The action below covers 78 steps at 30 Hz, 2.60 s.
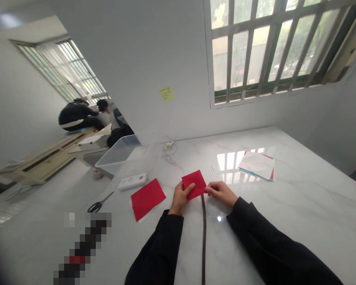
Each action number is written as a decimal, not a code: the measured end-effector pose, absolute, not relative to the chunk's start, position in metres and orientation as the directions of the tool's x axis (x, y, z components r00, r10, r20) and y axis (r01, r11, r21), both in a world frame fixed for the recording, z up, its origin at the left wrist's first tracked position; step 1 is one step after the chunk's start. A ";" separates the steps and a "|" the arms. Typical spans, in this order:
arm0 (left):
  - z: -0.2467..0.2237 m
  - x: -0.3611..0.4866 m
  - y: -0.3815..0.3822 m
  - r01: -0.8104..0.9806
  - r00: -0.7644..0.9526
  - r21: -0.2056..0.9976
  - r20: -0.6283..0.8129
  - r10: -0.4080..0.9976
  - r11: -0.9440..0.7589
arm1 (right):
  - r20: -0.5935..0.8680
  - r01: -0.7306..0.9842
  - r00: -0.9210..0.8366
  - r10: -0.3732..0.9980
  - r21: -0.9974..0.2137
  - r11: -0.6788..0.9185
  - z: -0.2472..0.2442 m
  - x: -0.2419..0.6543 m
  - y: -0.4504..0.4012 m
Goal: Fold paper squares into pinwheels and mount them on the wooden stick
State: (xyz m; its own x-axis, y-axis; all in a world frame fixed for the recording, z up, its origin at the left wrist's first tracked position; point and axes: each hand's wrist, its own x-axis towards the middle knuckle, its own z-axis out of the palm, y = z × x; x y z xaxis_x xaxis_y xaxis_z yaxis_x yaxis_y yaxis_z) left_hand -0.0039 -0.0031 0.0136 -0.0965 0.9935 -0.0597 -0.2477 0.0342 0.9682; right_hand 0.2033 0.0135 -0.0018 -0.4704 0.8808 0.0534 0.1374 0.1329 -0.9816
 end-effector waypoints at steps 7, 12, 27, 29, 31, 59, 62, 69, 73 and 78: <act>0.019 -0.003 -0.005 -0.241 -0.076 0.970 -0.033 0.997 0.014 | 0.043 0.140 -0.543 0.838 -0.980 0.141 0.008 0.199 0.009; 0.021 -0.002 -0.008 -0.145 0.035 0.988 -0.055 0.998 0.060 | 0.054 -0.011 -0.417 0.907 -0.998 0.054 0.005 0.198 0.012; 0.022 0.004 -0.011 0.017 0.096 0.999 -0.029 0.995 0.027 | 0.019 -0.078 -0.196 0.980 -0.997 0.004 -0.003 0.200 0.017; 0.021 0.003 -0.010 0.026 0.088 0.999 -0.021 0.996 0.019 | 0.021 -0.066 -0.192 0.981 -0.998 0.008 -0.002 0.200 0.016; 0.020 0.003 -0.010 0.030 0.084 0.999 -0.016 0.996 0.013 | 0.017 -0.058 -0.184 0.983 -0.998 0.007 -0.002 0.200 0.016; 0.004 0.000 0.000 -0.166 0.044 0.985 -0.043 0.998 0.050 | 0.011 0.077 -0.294 0.956 -0.996 0.035 -0.005 0.202 0.021; 0.006 0.000 -0.001 -0.156 0.036 0.987 -0.036 0.999 0.041 | 0.013 0.079 -0.297 0.955 -0.996 0.038 -0.007 0.202 0.021; 0.008 0.001 -0.002 -0.169 0.032 0.985 -0.039 0.999 0.044 | 0.020 0.092 -0.296 0.955 -0.995 0.050 -0.007 0.202 0.022; 0.007 0.001 -0.002 -0.175 0.048 0.984 -0.035 0.998 0.043 | 0.028 0.086 -0.299 0.954 -0.995 0.057 -0.006 0.203 0.022; 0.008 0.000 -0.002 -0.173 0.056 0.984 -0.040 0.998 0.049 | 0.030 0.094 -0.300 0.953 -0.994 0.061 -0.004 0.202 0.021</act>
